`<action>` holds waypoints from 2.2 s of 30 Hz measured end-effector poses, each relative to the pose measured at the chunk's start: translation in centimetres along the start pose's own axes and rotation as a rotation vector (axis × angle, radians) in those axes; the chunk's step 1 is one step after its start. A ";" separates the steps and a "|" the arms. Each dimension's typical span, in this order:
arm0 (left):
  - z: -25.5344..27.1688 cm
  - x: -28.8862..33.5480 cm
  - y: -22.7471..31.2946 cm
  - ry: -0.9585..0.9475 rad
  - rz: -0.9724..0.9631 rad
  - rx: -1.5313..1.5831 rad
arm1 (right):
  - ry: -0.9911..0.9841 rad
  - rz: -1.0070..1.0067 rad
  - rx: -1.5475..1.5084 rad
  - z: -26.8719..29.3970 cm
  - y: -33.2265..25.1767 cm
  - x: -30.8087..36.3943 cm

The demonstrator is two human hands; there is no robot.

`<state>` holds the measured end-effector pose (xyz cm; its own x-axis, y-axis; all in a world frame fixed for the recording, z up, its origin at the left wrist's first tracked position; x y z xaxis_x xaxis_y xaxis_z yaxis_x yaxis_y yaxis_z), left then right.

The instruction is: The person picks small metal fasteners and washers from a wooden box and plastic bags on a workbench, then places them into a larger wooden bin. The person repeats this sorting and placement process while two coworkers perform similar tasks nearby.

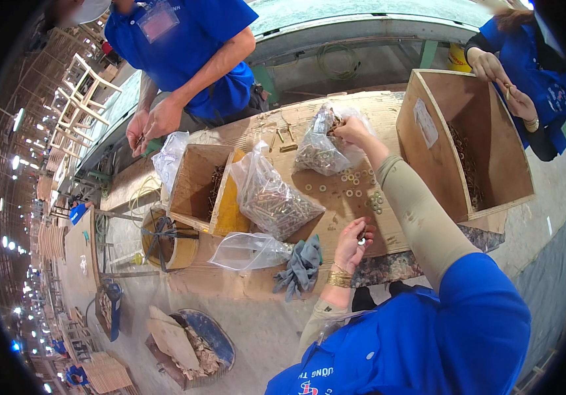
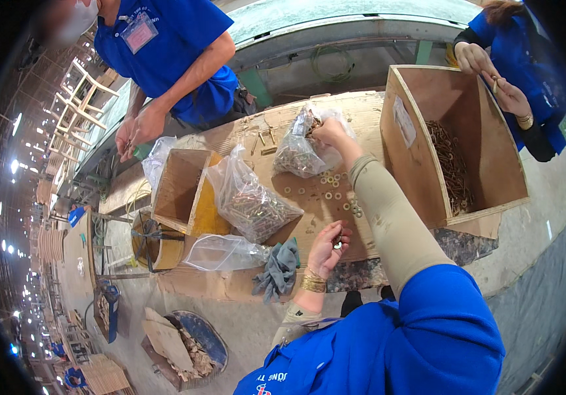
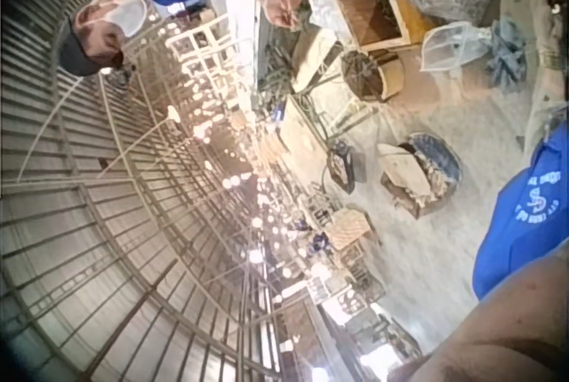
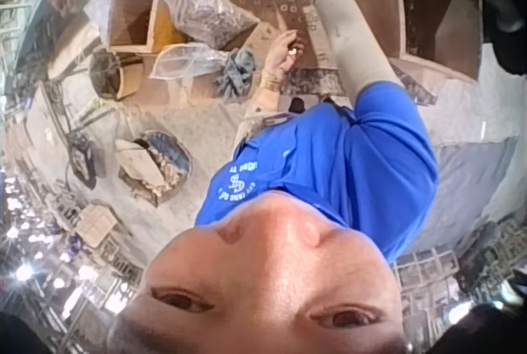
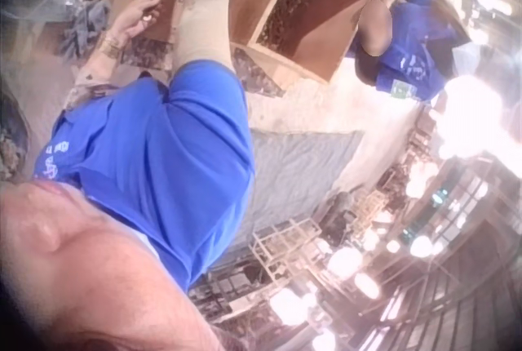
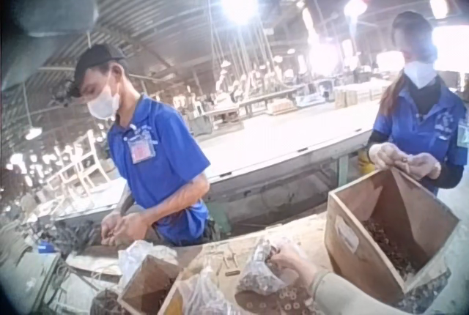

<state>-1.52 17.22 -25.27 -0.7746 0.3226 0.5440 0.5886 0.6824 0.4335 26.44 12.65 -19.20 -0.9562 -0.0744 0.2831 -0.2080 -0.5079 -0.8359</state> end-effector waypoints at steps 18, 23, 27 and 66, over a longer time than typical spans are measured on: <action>-1.5 -1.2 2.0 -0.046 -0.046 0.093 | -0.151 -0.207 -1.350 3.1 1.8 5.7; -3.8 -2.9 7.4 -0.086 -0.188 0.031 | -0.332 -0.181 -1.384 2.3 1.2 9.8; -3.6 -2.4 7.6 -0.056 -0.196 0.048 | -0.347 -0.008 -1.332 3.2 1.2 13.3; -25.4 5.2 8.4 -0.288 -0.439 -0.747 | 0.188 0.651 0.476 19.3 -10.9 28.0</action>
<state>5.26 7.94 -0.59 -0.9332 0.3537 0.0638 0.1466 0.2127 0.9661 5.91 -0.43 6.87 -0.8827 -0.3553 -0.3076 0.4679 -0.7252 -0.5051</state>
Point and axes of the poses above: each hand's wrist, its own x-axis away from the middle knuckle, its own z-axis out of the back of the hand, y = z × x, the point moved 9 cm from there along -x, towards the middle knuckle, and after that the axes turned 2 degrees about x, right-handed, at the moved point
